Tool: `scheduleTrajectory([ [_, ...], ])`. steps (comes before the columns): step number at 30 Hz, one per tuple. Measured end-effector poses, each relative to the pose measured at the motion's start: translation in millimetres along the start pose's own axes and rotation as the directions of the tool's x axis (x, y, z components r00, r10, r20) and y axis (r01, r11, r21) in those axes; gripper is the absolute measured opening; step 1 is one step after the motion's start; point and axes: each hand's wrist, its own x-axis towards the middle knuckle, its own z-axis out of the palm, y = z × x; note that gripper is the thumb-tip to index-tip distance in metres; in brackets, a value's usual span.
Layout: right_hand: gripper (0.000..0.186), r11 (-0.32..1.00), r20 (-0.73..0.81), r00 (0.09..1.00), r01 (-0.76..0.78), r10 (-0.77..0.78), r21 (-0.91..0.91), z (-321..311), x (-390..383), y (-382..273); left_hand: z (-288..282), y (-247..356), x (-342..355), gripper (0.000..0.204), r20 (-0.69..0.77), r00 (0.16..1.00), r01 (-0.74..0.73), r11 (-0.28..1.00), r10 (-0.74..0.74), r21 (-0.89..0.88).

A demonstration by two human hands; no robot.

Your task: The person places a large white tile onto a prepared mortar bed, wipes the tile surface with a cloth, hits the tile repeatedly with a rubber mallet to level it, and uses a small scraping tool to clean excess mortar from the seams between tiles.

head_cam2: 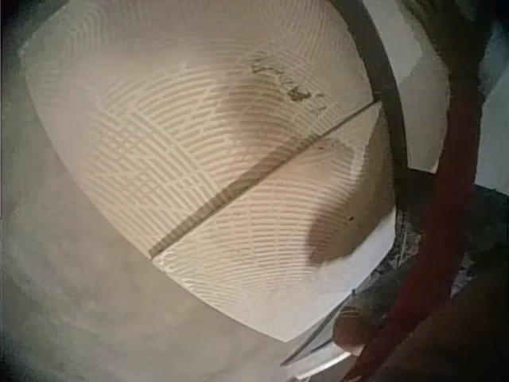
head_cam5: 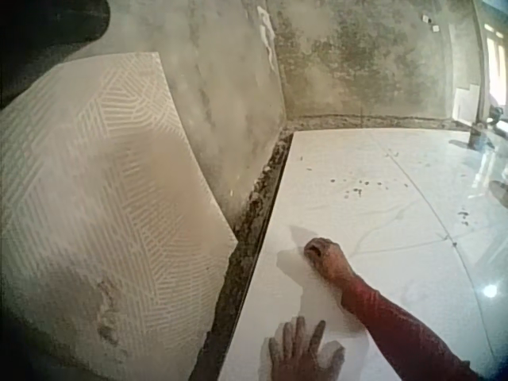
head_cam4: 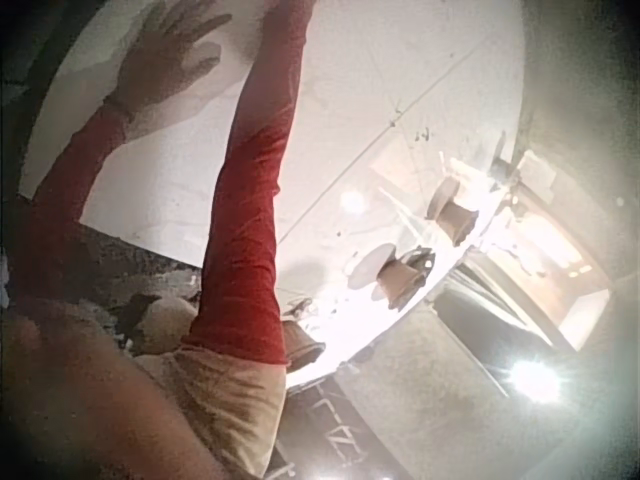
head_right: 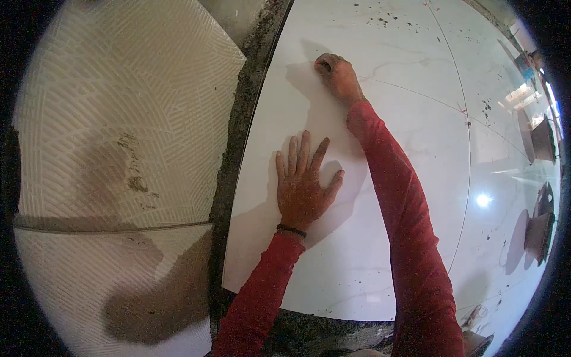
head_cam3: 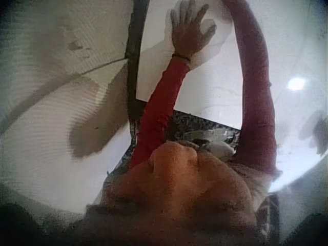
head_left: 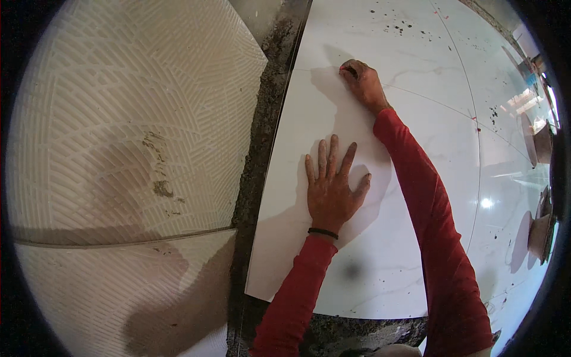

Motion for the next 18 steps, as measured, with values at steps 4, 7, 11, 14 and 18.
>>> scheduleTrajectory([
  [4,0.015,0.990,0.047,0.995,-0.093,0.088,0.107,1.6,2.3,-0.1,-0.1,-1.0,-0.2,0.069,0.028,1.000,0.014,1.000,-0.014,0.008],
  [7,0.014,0.997,0.016,0.999,0.051,-0.050,-0.062,1.3,1.8,3.0,0.5,-1.1,-0.2,0.069,-0.003,1.000,0.001,1.000,-0.001,-0.012],
  [11,0.016,0.988,0.032,0.997,0.070,-0.066,-0.136,1.8,2.2,1.0,-2.6,1.4,1.5,0.069,0.033,0.999,0.019,1.000,-0.019,-0.001],
  [14,0.017,0.982,0.031,0.998,0.056,-0.051,-0.183,4.7,1.7,-4.6,-2.3,0.6,-0.9,0.068,0.028,1.000,0.011,1.000,-0.011,0.009],
  [18,0.018,0.961,0.015,0.996,0.089,-0.088,-0.263,7.2,1.5,0.4,-0.6,-0.3,1.7,0.065,-0.056,0.996,-0.061,0.997,0.063,0.044],
])
